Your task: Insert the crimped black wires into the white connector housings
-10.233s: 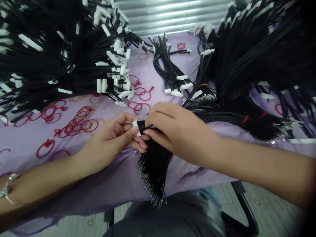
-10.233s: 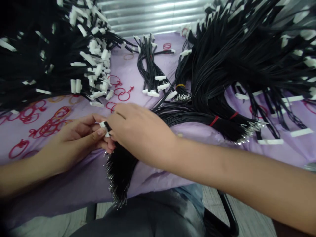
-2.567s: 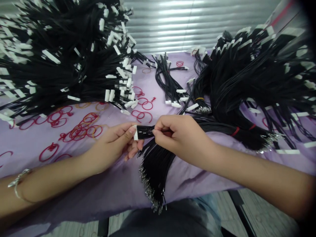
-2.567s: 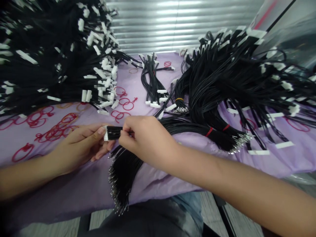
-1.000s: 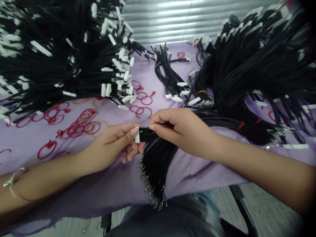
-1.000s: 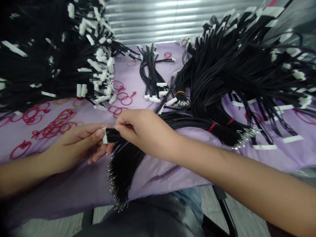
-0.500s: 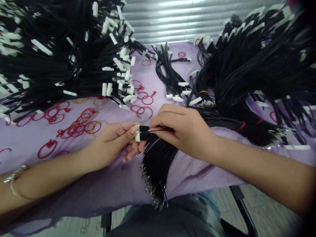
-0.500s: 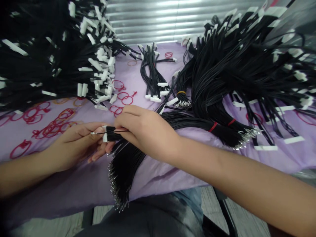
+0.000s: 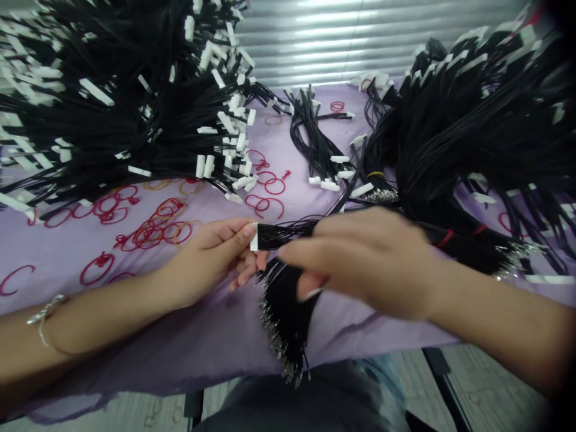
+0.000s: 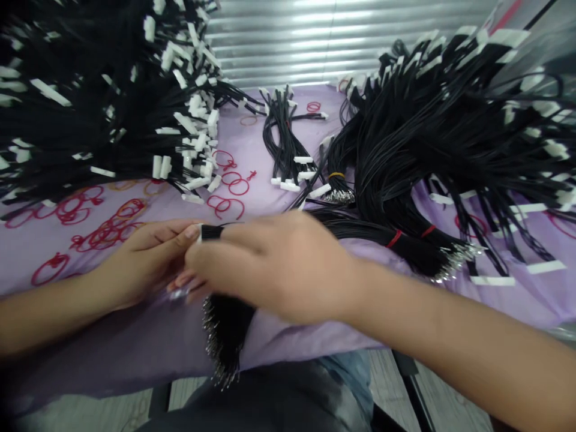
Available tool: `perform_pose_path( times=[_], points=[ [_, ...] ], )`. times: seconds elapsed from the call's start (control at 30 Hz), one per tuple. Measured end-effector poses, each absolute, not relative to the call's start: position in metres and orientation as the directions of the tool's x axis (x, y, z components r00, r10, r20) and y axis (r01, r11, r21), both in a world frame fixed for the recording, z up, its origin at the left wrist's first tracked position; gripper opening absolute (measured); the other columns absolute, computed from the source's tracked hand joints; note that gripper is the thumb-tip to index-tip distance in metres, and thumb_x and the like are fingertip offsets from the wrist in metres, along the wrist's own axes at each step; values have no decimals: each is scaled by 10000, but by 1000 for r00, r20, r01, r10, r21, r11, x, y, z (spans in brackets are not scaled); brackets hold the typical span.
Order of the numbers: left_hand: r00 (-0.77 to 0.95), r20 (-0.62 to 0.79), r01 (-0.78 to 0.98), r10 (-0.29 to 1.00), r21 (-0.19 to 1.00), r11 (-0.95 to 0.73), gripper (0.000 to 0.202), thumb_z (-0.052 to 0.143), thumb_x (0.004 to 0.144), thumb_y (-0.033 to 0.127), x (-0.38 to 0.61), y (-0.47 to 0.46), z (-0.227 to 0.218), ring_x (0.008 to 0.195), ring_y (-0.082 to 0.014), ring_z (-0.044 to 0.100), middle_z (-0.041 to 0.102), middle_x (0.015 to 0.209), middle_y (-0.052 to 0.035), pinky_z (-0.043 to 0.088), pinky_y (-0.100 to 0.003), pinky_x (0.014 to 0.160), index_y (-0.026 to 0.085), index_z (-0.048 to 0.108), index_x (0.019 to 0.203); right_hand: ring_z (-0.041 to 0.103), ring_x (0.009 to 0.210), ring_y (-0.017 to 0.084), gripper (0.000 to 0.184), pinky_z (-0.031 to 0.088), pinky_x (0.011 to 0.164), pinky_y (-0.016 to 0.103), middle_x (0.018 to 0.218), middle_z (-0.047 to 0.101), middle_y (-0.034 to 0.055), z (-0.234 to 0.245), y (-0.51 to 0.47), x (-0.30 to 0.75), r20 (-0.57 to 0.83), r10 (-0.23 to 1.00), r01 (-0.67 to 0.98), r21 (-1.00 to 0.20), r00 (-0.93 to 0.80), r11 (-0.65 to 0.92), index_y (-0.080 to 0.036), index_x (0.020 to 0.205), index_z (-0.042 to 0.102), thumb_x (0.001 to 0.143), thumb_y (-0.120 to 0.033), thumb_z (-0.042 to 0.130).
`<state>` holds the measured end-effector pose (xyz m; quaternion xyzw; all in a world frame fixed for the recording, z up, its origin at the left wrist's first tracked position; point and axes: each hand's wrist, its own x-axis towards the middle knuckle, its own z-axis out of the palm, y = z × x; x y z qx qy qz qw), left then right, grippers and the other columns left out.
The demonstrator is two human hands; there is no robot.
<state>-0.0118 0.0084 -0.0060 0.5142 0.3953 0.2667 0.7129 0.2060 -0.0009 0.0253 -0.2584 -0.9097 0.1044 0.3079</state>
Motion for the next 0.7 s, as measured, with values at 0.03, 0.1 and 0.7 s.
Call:
perform_pose_path(
  times=[0.03, 0.1, 0.7],
  points=[
    [542, -299, 23, 786, 940, 341, 300, 488, 938, 348, -12, 9, -6, 390, -47, 425, 493, 486, 29, 350, -110, 369, 132, 555, 742, 508, 587, 111, 261, 355, 494, 262, 704, 601, -6, 21, -4, 203, 477, 477, 367, -310, -738, 877, -157, 1012, 632, 951, -333, 450],
    [543, -297, 17, 786, 939, 343, 301, 500, 934, 339, -11, 9, -6, 393, -43, 428, 489, 482, 33, 361, -102, 373, 132, 556, 724, 489, 581, 120, 271, 340, 459, 264, 716, 578, 11, 13, -9, 195, 454, 448, 340, -301, -770, 891, -131, 962, 606, 953, -339, 433],
    [576, -239, 93, 782, 969, 228, 322, 448, 950, 381, -13, 8, -7, 437, -55, 445, 510, 546, 21, 387, -125, 407, 130, 565, 785, 520, 727, 138, 154, 399, 670, 258, 779, 591, 46, -4, 8, 183, 327, 764, 570, -519, -556, 637, -110, 838, 594, 907, -229, 526]
  ],
)
